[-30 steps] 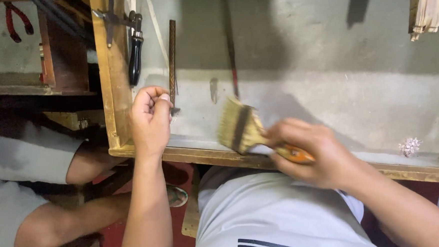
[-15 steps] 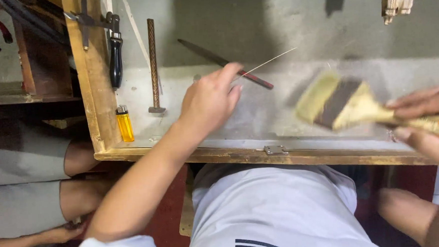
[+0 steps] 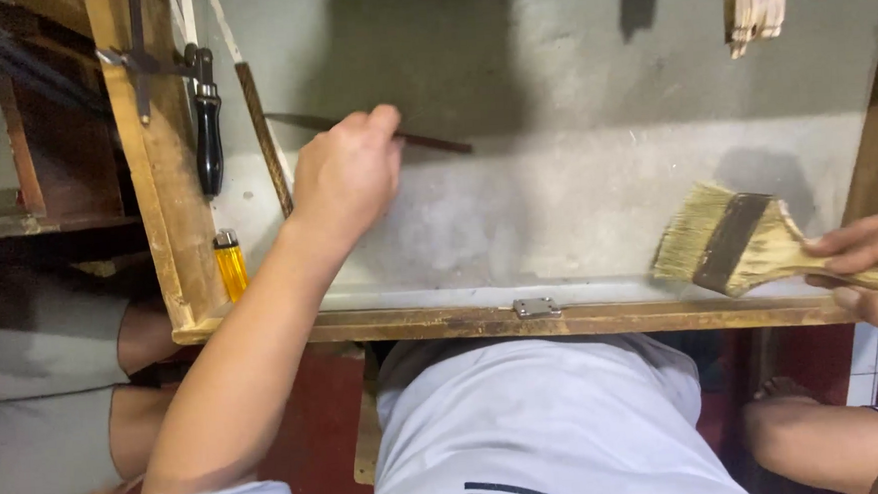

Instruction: The person bends metal wire into circular shapes and then uses a brush to sweep metal shavings and debris from the workbench.

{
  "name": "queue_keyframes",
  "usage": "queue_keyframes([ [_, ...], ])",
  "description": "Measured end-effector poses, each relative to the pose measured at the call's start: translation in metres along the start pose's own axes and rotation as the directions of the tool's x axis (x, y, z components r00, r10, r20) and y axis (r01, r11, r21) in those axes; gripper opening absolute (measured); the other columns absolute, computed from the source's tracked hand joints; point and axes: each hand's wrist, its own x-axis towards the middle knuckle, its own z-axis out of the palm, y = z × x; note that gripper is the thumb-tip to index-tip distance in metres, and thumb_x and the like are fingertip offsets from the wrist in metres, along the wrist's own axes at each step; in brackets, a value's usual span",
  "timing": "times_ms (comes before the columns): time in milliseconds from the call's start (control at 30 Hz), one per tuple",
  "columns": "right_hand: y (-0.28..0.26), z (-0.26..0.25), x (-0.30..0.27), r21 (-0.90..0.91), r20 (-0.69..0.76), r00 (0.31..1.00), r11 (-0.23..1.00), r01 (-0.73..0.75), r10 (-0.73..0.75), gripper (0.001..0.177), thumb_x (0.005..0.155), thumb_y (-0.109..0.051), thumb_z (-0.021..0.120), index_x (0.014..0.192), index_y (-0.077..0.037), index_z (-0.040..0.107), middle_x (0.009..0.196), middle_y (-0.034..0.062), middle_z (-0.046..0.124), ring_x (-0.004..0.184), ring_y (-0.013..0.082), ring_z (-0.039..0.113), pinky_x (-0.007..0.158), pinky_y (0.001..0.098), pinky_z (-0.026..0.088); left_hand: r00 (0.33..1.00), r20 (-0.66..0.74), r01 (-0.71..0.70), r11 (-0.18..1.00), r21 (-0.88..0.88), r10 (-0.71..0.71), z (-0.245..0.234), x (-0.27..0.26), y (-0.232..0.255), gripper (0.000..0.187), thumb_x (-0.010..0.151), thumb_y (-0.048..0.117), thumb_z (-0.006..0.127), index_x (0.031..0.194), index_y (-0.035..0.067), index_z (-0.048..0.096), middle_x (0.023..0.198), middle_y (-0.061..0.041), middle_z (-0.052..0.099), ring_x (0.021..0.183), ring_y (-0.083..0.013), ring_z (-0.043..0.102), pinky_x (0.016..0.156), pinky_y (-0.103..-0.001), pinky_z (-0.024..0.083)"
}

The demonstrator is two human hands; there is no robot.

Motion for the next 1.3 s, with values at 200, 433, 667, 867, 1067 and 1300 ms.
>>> queue_keyframes([
  [200,-0.134,0.055,0.085,0.219,0.308,0.893,0.938,0.269,-0.328,0.018,0.087,-0.024,0.066,0.098,-0.012,0.074,0.118,0.0077,0.079,0.112,0.0194,0.077,0.097,0.0334,0.061,0.997,0.002,0.077,0.996,-0.043,-0.077,-0.007,-0.014,0.000,0.010,0.092,0.016,0.059,0.091,0.007,0.056,0.078,-0.016,0.062,0.060,-0.0503,0.061,0.049,-0.063,0.046],
  [433,-0.090,0.022,0.083,0.150,0.485,0.871,0.989,0.005,-0.078,0.012,0.084,-0.014,0.070,0.077,-0.015,0.080,0.114,0.0036,0.085,0.101,0.0138,0.084,0.078,0.0310,0.062,0.995,-0.005,0.097,0.988,-0.122,-0.099,-0.007,-0.017,-0.004,0.033,0.101,0.033,0.066,0.086,0.005,0.055,0.077,-0.016,0.064,0.065,-0.0434,0.063,0.053,-0.058,0.049],
  [667,0.032,-0.031,0.031,0.038,0.102,0.992,0.996,0.075,-0.079,0.007,0.079,-0.020,0.067,0.073,-0.017,0.063,0.114,0.0065,0.074,0.109,0.0198,0.074,0.099,0.0340,0.058,0.994,0.018,0.112,0.986,-0.128,-0.110,0.001,-0.013,-0.011,0.037,0.100,0.037,0.066,0.086,0.004,0.058,0.082,-0.022,0.067,0.071,-0.0476,0.065,0.062,-0.061,0.051],
  [867,-0.013,0.010,0.059,0.477,-0.131,0.991,0.876,0.071,-0.009,0.018,0.094,-0.011,0.058,0.110,-0.008,0.050,0.129,0.0170,0.057,0.122,0.0290,0.066,0.112,0.0455,0.069,0.997,-0.062,0.035,0.991,-0.127,-0.043,0.005,-0.017,-0.014,0.041,0.103,0.037,0.069,0.084,0.004,0.054,0.076,-0.023,0.065,0.068,-0.0473,0.063,0.060,-0.059,0.048],
  [1067,-0.105,0.043,0.088,0.273,-0.150,0.986,0.955,0.115,-0.076,0.017,0.093,0.002,0.064,0.107,0.001,0.055,0.130,0.0233,0.062,0.111,0.0350,0.072,0.114,0.0434,0.061,0.995,-0.097,0.020,0.982,-0.186,-0.039,0.005,-0.014,-0.013,0.036,0.108,0.029,0.064,0.089,0.002,0.051,0.073,-0.023,0.063,0.063,-0.0461,0.060,0.054,-0.057,0.043],
  [1300,-0.058,-0.001,0.041,-0.137,0.217,0.973,0.989,-0.051,0.080,0.014,0.075,-0.012,0.070,0.086,-0.014,0.077,0.117,0.0033,0.082,0.103,0.0163,0.081,0.085,0.0310,0.063,0.994,-0.100,0.007,0.970,-0.242,-0.032,0.002,-0.015,-0.016,0.029,0.104,0.028,0.065,0.096,0.001,0.058,0.080,-0.021,0.067,0.071,-0.0449,0.063,0.059,-0.055,0.046],
])
